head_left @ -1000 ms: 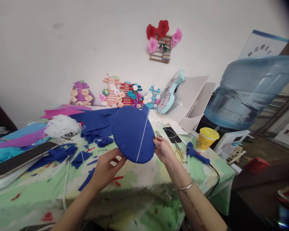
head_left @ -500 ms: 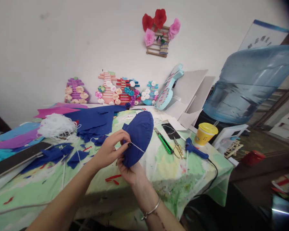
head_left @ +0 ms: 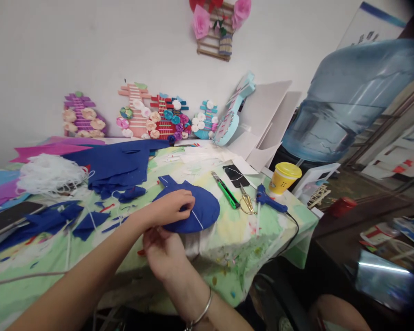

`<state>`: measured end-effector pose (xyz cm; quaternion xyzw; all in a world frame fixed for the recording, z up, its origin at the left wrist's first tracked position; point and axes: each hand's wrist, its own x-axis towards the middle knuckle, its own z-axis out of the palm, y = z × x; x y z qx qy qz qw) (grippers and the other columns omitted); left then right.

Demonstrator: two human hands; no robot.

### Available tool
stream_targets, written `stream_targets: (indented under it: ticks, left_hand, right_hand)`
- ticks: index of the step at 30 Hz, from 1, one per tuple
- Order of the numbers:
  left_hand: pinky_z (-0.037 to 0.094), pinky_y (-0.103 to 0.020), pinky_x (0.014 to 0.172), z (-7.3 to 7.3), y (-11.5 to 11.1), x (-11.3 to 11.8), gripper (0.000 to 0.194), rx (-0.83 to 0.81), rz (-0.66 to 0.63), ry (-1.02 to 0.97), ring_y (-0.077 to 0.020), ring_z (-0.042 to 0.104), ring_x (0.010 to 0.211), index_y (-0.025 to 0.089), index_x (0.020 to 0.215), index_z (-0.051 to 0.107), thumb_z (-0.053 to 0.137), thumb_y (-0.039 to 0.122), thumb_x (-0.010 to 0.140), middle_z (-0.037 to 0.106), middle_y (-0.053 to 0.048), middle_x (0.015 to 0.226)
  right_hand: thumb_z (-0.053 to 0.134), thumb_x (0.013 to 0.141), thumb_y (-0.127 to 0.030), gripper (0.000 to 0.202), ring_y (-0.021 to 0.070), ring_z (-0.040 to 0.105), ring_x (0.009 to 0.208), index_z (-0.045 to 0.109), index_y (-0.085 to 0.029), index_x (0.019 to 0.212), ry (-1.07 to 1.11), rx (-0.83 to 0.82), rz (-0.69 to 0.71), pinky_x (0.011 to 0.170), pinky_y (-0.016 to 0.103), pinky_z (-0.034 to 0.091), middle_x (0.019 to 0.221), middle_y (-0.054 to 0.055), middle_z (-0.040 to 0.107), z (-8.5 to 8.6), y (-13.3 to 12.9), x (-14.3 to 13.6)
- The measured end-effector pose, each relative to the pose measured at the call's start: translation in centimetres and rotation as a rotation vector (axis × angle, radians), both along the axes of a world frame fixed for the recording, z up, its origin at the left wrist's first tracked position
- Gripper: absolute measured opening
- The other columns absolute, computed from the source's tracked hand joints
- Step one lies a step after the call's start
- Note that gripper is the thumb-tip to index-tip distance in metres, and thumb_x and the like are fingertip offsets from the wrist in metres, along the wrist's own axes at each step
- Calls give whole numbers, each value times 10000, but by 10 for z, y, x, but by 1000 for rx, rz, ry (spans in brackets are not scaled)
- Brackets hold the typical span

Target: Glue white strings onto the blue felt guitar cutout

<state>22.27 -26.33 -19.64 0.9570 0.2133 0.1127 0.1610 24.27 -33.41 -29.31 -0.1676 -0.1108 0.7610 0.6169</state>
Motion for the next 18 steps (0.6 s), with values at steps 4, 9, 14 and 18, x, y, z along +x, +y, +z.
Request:
stream_targets:
  ticks: [4,9,14,18]
  left_hand:
    - [351,-235,657,-16,6,-2,111,-28,-37,103,-125,462,682,164,687,504,459,120,779,508,-6,761]
    - [375,-218,679,-28,12,-9,132,-94,-34,17,-116,488,698,160,723,547,463,180,823,540,-13,785]
    - [395,-191,639,-35,16,-12,126,-187,18,-81,-100,504,663,151,746,584,495,213,810,576,-11,762]
    - [409,-188,636,-39,19,-12,96,-285,39,-140,-99,519,661,149,772,603,524,201,787,607,-6,755]
  right_hand:
    - [609,479,-181,268,147,695,826,670,-363,667,-174,-26,162,856,321,496,742,-158,727,6,-52,3]
    - [692,476,-263,207,127,621,497,707,-328,672,-441,5,437,514,261,446,715,-71,739,19,-97,54]
    - [616,731,-274,168,180,652,718,694,-222,870,-1174,151,-310,694,321,499,851,51,721,54,-99,179]
    - [544,783,-285,269,266,636,877,650,-176,1006,-2023,11,-863,874,439,446,1006,129,698,53,-71,281]
